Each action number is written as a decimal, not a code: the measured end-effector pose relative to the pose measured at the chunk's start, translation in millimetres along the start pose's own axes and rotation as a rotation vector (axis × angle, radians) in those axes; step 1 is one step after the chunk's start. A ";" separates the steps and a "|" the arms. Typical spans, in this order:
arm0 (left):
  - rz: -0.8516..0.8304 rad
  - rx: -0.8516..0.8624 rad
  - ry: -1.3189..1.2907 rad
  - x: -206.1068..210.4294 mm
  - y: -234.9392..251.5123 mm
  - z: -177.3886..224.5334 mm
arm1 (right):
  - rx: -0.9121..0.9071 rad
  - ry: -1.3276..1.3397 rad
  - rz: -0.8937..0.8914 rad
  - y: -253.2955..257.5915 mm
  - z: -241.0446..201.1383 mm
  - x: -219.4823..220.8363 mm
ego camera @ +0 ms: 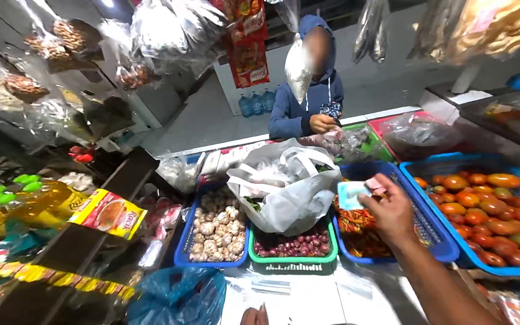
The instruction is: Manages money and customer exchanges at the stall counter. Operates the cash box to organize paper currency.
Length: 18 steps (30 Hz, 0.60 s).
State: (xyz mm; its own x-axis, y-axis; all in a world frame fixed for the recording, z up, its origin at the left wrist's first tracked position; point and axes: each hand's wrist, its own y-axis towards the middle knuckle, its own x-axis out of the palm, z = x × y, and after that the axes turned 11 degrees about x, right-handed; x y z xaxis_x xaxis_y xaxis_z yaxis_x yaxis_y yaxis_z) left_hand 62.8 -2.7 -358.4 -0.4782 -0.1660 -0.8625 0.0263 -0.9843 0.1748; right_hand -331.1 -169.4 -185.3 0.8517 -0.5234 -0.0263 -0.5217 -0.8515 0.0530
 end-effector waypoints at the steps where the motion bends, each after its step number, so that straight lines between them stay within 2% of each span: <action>1: -0.022 0.032 -0.163 -6.7 9.1 12.5 | 0.016 -0.008 -0.096 -27.2 1.9 1.9; 3: -0.159 0.059 -0.582 -19.0 28.2 45.2 | 0.079 -0.011 -0.293 -80.9 12.0 10.6; 4: -0.280 0.049 -0.854 -24.8 36.2 61.9 | 0.114 -0.027 -0.369 -106.3 20.4 15.6; 6: -0.459 -0.014 -1.312 -33.1 49.9 95.7 | 0.136 -0.076 -0.454 -148.8 38.1 25.7; 7: -0.491 -0.059 -1.439 -37.7 53.2 110.9 | 0.139 -0.107 -0.468 -166.5 46.5 29.0; 10: -0.460 -0.138 -1.337 -45.6 52.2 127.8 | 0.129 -0.161 -0.399 -208.9 56.8 31.0; 15: -0.555 -0.195 -1.096 -35.0 29.3 100.0 | 0.038 -0.131 -0.169 -265.2 62.8 17.5; 18: -0.740 -0.211 -1.203 -33.2 11.8 103.8 | 0.235 -0.153 -0.161 -305.5 69.9 16.6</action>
State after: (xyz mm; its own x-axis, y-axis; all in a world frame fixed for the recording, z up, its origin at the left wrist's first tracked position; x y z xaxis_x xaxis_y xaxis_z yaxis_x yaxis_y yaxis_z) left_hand -12.2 -2.5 -278.4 -0.8771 0.4280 0.2178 -0.4772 -0.8279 -0.2948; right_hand -161.1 79.8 -271.7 0.9162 -0.3645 -0.1663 -0.3930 -0.8984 -0.1960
